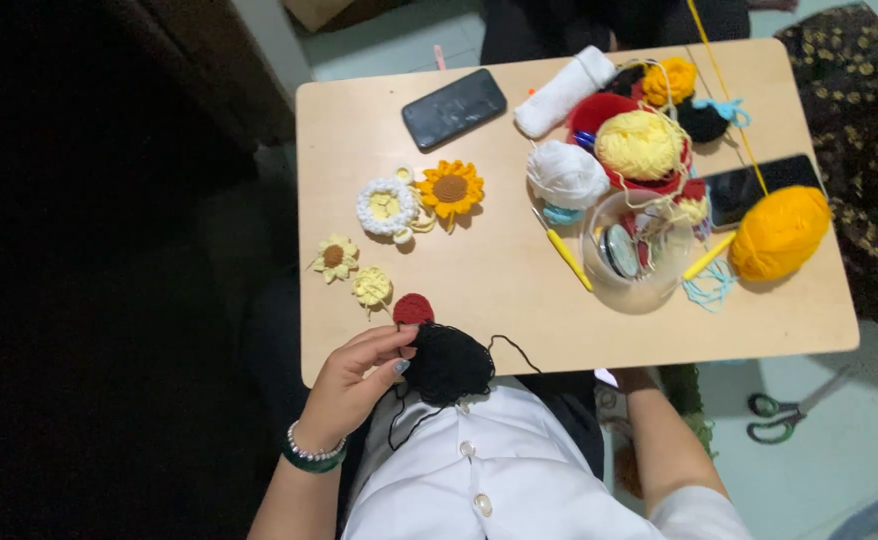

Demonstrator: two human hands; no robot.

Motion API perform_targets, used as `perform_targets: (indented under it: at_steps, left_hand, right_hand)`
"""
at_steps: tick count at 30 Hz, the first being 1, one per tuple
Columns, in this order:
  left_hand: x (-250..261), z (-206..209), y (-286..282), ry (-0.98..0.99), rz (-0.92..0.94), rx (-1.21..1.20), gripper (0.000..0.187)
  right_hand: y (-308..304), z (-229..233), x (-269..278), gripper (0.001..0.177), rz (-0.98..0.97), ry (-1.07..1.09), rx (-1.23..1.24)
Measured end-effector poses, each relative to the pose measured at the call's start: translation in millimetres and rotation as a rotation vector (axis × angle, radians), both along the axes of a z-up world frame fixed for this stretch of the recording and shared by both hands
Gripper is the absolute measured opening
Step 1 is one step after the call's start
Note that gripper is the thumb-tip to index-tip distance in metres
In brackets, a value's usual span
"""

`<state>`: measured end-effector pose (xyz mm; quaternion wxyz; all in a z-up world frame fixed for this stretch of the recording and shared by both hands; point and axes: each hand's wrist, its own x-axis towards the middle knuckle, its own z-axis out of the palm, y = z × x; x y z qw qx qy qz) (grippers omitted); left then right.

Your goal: The person crochets a small black yarn object by hand, holding the yarn in one hand and inserting a crochet hook into the yarn to pull loops through, then setting the piece and hook down on a table with other craft supplies.

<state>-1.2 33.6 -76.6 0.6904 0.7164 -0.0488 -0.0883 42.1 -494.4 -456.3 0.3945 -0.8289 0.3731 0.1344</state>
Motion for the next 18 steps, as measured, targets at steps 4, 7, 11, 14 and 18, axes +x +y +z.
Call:
perform_targets:
  at_steps: [4,7,11,14,18]
  left_hand:
    - [8,0,-7,-0.084,0.042,-0.054,0.033]
    - [17,-6,-15,-0.096,0.073,-0.129,0.032]
    - [31,-2,-25,-0.139,0.146,-0.283,0.03]
    - [40,9,-26,-0.21,0.144,-0.304,0.036]
    - [44,16,-22,-0.291,0.146,-0.323,0.038]
  right_hand:
    - [-60,31,37,0.087,0.194,-0.107,0.033]
    - [-100,76,57,0.081,0.347,-0.185,0.06]
    - [-110,162,67,0.072,0.529,-0.277,0.11]
    - [-144,195,53,0.066,0.641,-0.349,0.147]
    - [-155,239,68,0.058,0.8,-0.467,0.206]
